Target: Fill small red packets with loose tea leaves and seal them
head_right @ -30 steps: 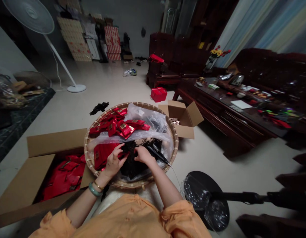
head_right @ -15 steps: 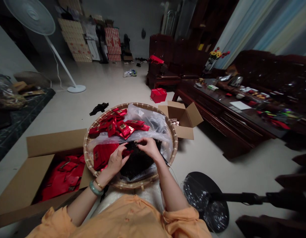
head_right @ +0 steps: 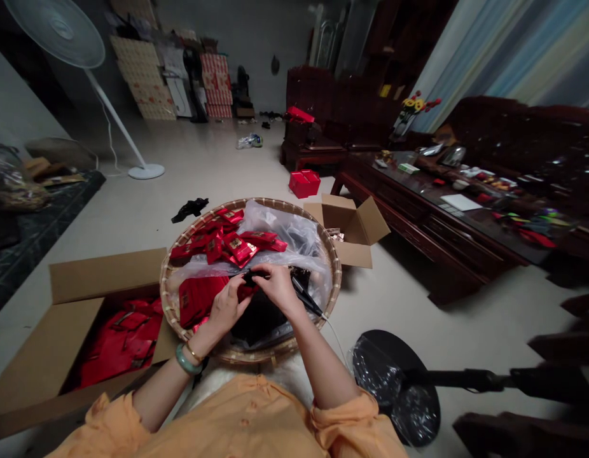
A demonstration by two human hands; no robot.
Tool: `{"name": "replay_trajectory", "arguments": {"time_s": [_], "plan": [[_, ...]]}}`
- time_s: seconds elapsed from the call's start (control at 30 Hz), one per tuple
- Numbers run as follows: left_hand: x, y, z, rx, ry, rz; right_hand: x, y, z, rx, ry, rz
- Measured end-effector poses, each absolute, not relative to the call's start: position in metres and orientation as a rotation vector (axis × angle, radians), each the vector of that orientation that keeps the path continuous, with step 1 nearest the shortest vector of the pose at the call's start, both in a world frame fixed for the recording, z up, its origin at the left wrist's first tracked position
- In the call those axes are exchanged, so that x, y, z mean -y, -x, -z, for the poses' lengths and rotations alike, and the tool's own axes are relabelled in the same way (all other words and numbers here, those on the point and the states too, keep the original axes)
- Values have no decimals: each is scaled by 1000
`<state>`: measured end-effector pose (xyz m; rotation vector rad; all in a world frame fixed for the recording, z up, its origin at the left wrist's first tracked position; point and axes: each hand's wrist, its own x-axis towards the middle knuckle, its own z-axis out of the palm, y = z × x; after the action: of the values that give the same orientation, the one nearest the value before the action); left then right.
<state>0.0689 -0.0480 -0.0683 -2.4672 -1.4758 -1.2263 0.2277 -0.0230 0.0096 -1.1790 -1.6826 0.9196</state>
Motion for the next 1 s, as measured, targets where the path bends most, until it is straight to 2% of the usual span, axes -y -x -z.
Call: {"name": "replay_trajectory", "arguments": {"time_s": [0.37, 0.6, 0.87, 1.0], "plan": [[48, -68, 69, 1507, 2466, 1225, 27, -229, -13, 1796, 1208, -715], [49, -67, 67, 1468, 2438, 1272, 23, -236, -2, 1655, 1238, -719], [51, -66, 70, 1422, 2394, 1302, 38, -235, 1, 1951, 1062, -814], [50, -66, 73, 1436, 2407, 1279, 38, -230, 4, 2009, 1061, -731]]}}
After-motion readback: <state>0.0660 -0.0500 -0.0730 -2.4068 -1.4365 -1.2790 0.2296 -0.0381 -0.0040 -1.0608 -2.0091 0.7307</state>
